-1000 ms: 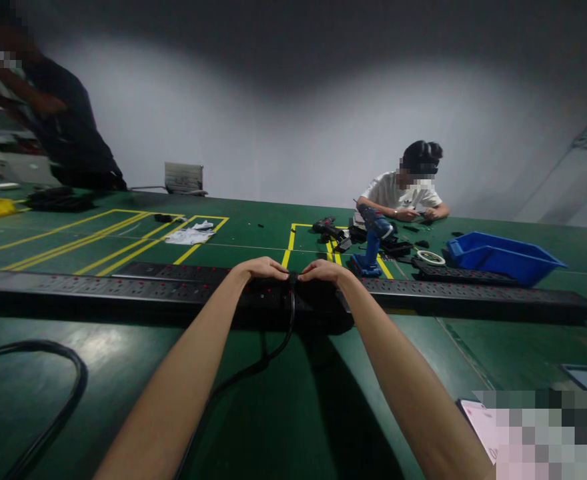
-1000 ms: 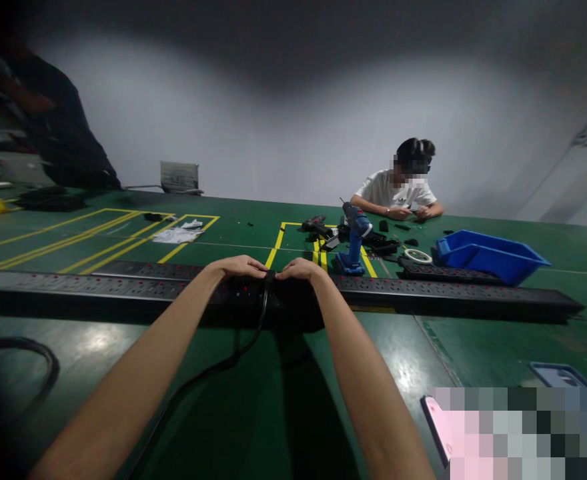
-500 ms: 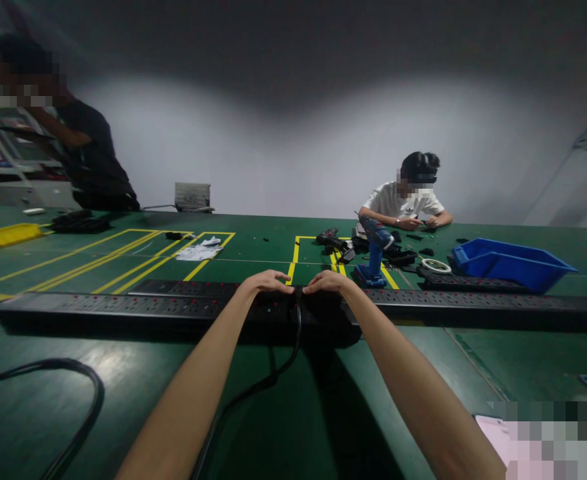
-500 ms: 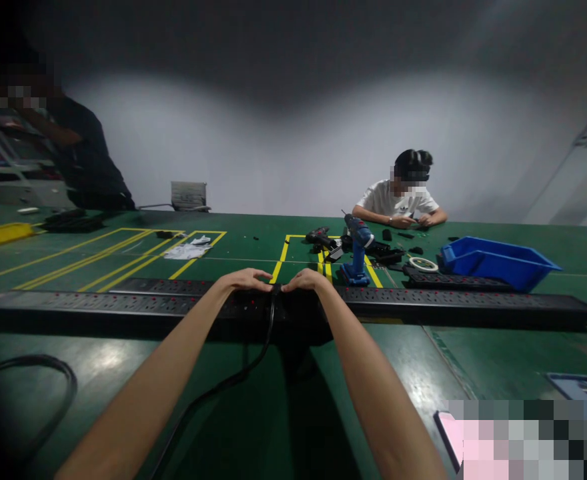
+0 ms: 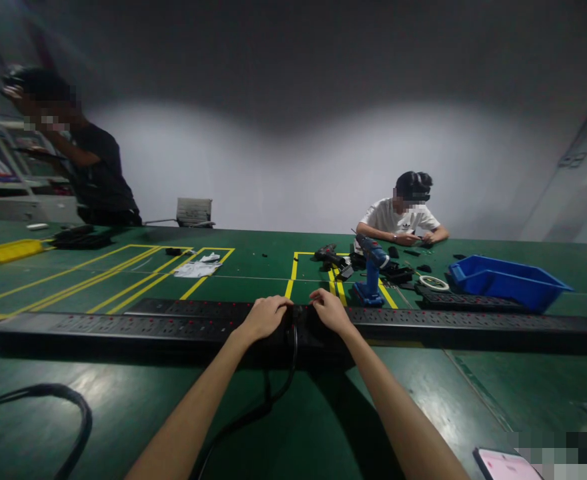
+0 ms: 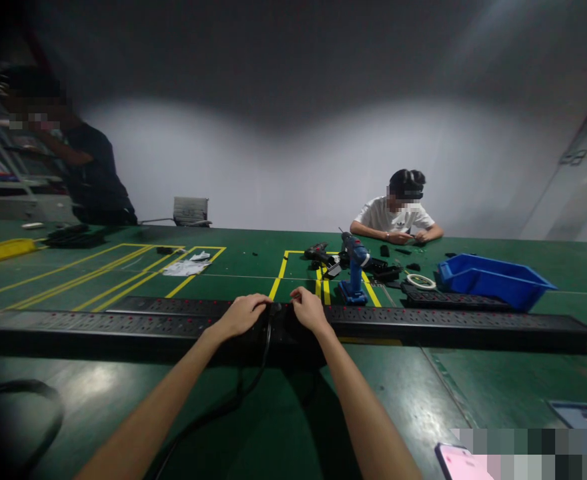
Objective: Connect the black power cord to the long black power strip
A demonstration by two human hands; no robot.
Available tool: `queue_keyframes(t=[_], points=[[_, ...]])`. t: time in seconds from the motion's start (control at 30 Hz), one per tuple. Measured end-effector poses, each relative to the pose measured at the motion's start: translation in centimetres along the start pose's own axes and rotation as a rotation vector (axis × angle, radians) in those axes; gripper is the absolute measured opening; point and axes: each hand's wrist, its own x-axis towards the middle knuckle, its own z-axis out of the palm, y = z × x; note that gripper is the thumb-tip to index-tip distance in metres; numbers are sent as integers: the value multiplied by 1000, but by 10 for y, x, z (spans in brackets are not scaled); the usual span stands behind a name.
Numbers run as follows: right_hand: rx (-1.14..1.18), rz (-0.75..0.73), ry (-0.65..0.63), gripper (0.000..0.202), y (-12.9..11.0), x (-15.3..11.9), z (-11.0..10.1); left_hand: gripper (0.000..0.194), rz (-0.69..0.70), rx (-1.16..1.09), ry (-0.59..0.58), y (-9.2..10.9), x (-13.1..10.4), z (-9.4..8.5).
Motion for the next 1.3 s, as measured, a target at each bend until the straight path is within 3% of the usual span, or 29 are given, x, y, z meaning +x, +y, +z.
queue_keyframes(t=[0.33, 1.3], points=[[-73, -53, -15, 22, 0, -5, -2, 30, -95, 138, 35, 22, 6, 8], [-126, -66, -52, 16, -6, -9, -4, 28, -85, 91, 99, 21, 0, 13]])
